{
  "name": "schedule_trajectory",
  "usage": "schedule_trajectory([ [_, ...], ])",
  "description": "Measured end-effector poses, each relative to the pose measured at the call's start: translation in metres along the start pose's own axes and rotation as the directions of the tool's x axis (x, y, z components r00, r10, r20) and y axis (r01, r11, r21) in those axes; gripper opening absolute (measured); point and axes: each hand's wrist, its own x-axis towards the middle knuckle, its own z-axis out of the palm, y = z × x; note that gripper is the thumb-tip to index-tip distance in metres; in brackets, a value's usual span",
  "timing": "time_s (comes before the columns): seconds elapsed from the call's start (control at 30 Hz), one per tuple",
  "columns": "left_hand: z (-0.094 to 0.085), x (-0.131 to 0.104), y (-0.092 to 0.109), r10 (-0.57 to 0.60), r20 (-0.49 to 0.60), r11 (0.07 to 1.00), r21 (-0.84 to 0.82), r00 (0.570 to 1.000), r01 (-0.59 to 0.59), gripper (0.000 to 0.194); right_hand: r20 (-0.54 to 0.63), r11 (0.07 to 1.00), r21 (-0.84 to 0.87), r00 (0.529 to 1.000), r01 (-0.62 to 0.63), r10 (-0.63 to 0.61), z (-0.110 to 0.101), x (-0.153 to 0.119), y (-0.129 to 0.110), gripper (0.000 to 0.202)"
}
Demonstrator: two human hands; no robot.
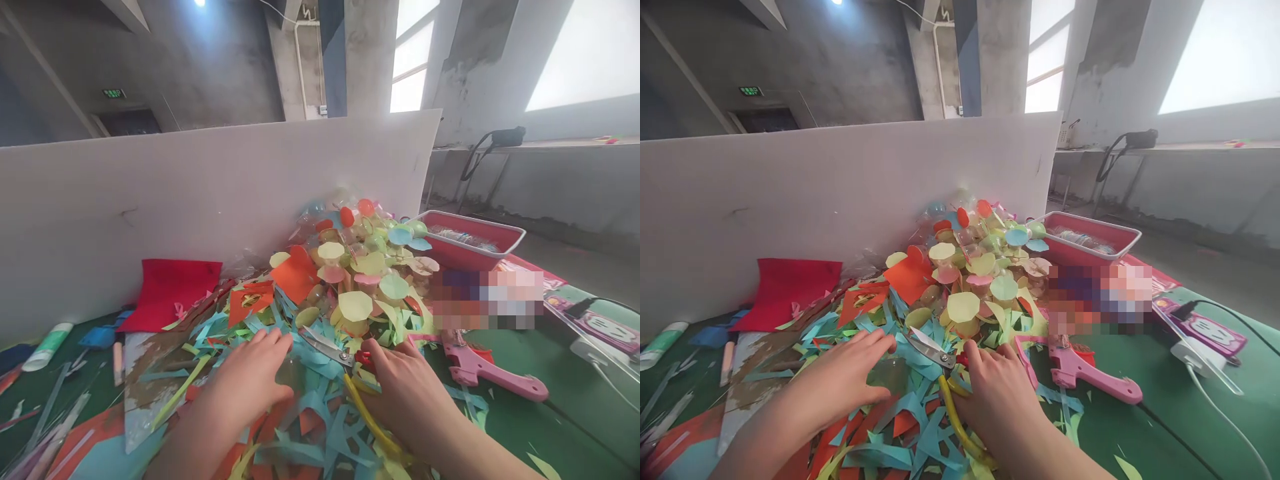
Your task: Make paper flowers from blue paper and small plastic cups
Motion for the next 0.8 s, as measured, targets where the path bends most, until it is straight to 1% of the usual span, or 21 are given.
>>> schedule_trajectory([
  [0.13, 0.012, 0.010, -0.003, 0.031, 0.003, 0.999, 0.012, 1.000, -0.031, 0.035, -0.051, 1.000, -0.011, 0.998, 0.022, -0.022, 0.006, -0.002, 0.001, 0.021],
  [0.23, 0.016, 0.012, -0.010, 0.038, -0.002, 0.997, -0.065, 0.999, -0.038, 0.032, -0.055, 0.999, -0.019, 0.998, 0.039, -0.040, 0.007, -0.002, 0.002, 0.025],
  [0.33, 0.012, 0.009, -0.015, 0.020, -0.008, 0.989, -0.146, 1.000, -0.021, 0.032, -0.043, 0.999, -0.015, 0.998, 0.047, -0.047, 0.008, 0.000, 0.003, 0.032],
  [0.43, 0.004, 0.003, -0.020, -0.013, 0.010, 0.978, -0.206, 1.000, 0.015, 0.040, -0.036, 0.998, 0.002, 0.998, 0.058, -0.058, 0.010, 0.001, 0.006, 0.034],
  [0.5, -0.001, -0.003, -0.024, -0.037, 0.016, 0.963, -0.265, 0.999, 0.040, 0.044, -0.030, 0.996, 0.014, 0.996, 0.085, -0.084, 0.011, 0.001, 0.007, 0.035],
  [0.57, -0.004, -0.007, -0.030, -0.040, 0.010, 0.945, -0.326, 0.999, 0.041, 0.043, -0.020, 0.993, 0.021, 0.993, 0.115, -0.115, 0.013, 0.001, 0.008, 0.037],
  [0.63, -0.006, -0.010, -0.035, -0.030, 0.000, 0.928, -0.371, 1.000, 0.028, 0.044, -0.014, 0.990, 0.034, 0.990, 0.138, -0.138, 0.014, 0.001, 0.008, 0.033],
  [0.7, -0.008, -0.013, -0.037, -0.022, 0.010, 0.915, -0.403, 1.000, 0.025, 0.049, -0.037, 0.989, 0.036, 0.989, 0.144, -0.143, 0.014, 0.002, 0.007, 0.022],
  [0.8, -0.014, -0.015, -0.032, 0.019, 0.028, 0.891, -0.453, 0.999, -0.004, 0.051, -0.097, 0.984, 0.074, 0.983, 0.162, -0.154, 0.007, 0.004, 0.003, 0.010],
])
